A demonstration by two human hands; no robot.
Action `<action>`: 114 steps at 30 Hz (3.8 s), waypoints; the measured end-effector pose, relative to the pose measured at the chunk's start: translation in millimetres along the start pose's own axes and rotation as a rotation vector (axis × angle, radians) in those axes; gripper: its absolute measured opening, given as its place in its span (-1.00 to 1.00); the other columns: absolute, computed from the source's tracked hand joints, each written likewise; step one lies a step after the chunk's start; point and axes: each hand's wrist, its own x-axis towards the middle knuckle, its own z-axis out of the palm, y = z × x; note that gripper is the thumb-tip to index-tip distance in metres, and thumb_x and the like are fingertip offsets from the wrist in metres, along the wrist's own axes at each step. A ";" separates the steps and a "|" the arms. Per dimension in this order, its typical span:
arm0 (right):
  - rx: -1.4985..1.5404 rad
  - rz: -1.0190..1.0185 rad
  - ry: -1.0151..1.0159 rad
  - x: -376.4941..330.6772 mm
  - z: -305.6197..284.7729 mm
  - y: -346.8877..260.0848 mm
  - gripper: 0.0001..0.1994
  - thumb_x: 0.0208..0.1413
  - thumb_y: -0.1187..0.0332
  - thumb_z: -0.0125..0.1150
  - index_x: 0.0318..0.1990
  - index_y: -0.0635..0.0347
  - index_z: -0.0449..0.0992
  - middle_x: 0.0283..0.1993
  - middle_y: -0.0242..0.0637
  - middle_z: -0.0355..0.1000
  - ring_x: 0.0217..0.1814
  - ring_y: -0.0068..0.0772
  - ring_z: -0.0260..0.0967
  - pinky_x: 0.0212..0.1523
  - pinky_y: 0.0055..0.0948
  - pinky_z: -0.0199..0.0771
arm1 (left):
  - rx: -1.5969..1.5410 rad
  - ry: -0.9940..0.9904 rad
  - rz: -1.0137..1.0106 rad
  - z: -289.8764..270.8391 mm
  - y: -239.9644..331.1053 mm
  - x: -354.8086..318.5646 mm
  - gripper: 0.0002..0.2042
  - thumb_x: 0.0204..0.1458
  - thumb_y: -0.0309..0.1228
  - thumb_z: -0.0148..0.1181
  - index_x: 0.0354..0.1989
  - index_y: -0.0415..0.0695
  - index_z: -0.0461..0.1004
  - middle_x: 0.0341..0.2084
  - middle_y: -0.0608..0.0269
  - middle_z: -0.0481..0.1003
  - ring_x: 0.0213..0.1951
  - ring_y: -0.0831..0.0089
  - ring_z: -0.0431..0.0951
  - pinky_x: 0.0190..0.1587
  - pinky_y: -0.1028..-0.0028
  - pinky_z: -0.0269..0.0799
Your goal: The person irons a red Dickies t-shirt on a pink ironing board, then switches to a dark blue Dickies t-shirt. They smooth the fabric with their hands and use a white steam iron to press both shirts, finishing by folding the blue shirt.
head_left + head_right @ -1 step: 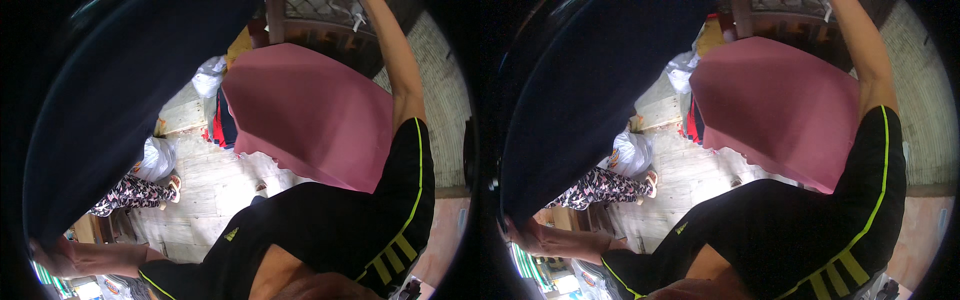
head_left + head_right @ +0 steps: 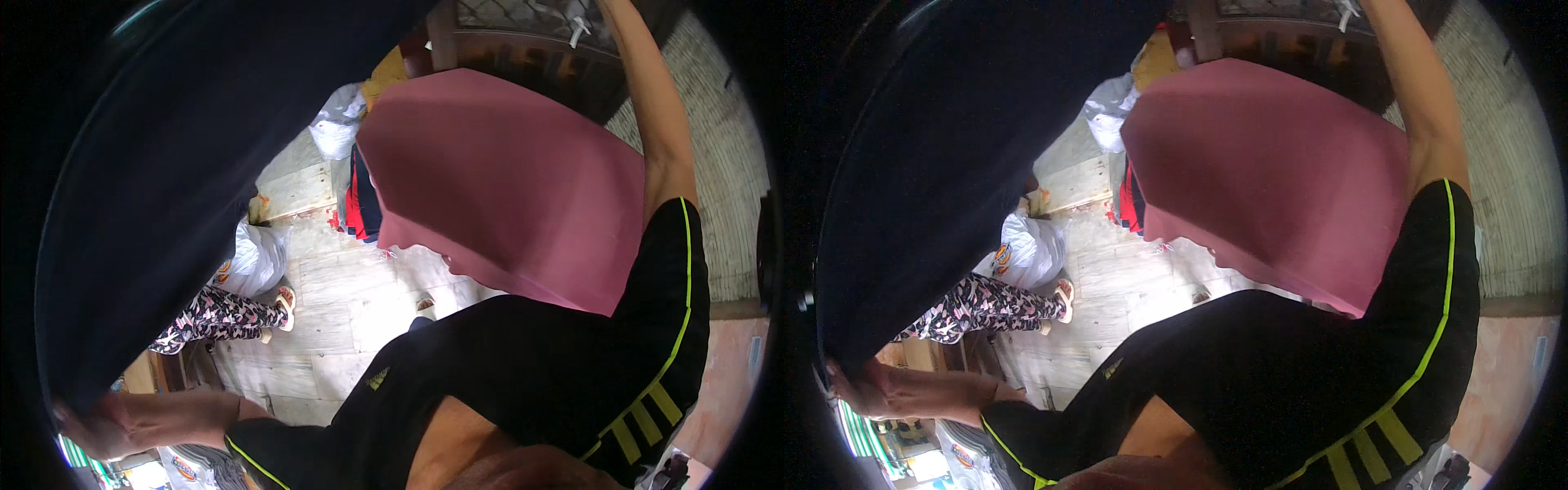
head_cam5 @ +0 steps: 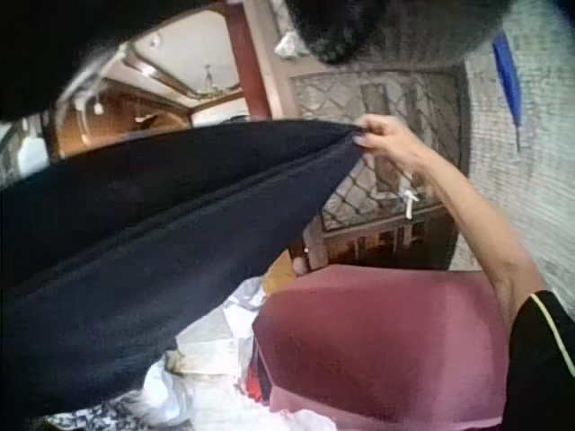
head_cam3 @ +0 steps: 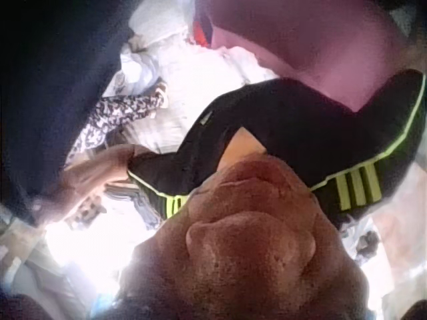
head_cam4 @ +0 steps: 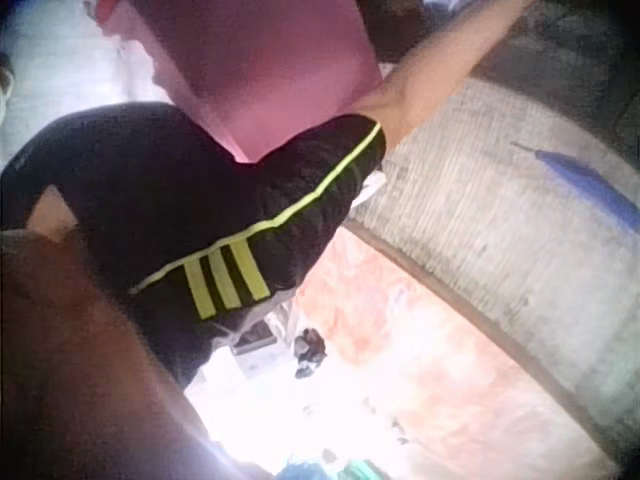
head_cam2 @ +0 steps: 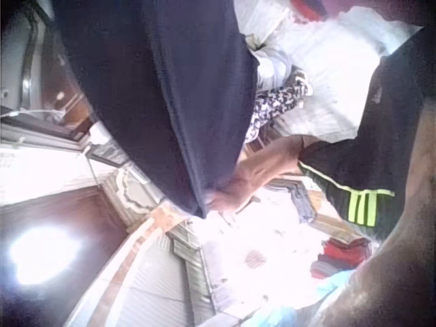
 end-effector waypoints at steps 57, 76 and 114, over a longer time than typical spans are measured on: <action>-1.195 0.627 -0.078 -506.9 -62.6 -16.9 -0.42 0.21 0.03 0.13 0.33 -0.01 0.25 0.40 -0.25 0.17 0.44 -0.12 0.09 0.36 -0.07 0.11 | 0.344 -1.078 0.120 505.5 -62.9 -287.0 -0.30 0.06 0.00 0.20 0.31 -0.15 0.24 0.37 -0.13 0.06 0.39 -0.20 -0.02 0.30 -0.17 -0.14; -1.302 0.757 -0.195 -531.3 -65.5 -2.6 -0.44 0.30 0.13 0.01 0.41 0.01 0.16 0.49 -0.25 0.05 0.52 -0.10 -0.06 0.45 -0.11 -0.06 | 0.457 -0.453 0.091 357.8 -309.9 -168.1 -0.67 0.01 -0.24 0.31 -0.12 -0.18 0.53 -0.12 -0.06 0.47 0.01 -0.04 0.42 0.04 0.09 0.29; -1.224 0.868 -0.189 -507.4 -56.6 -13.5 -0.42 0.20 0.20 0.10 0.38 0.03 0.20 0.49 -0.26 0.04 0.53 -0.03 -0.08 0.47 -0.08 -0.07 | 0.299 -0.642 0.073 560.9 -563.7 -7.2 -0.72 0.08 -0.23 0.21 -0.11 -0.12 0.49 -0.33 -0.15 0.58 -0.23 -0.19 0.57 -0.16 0.01 0.45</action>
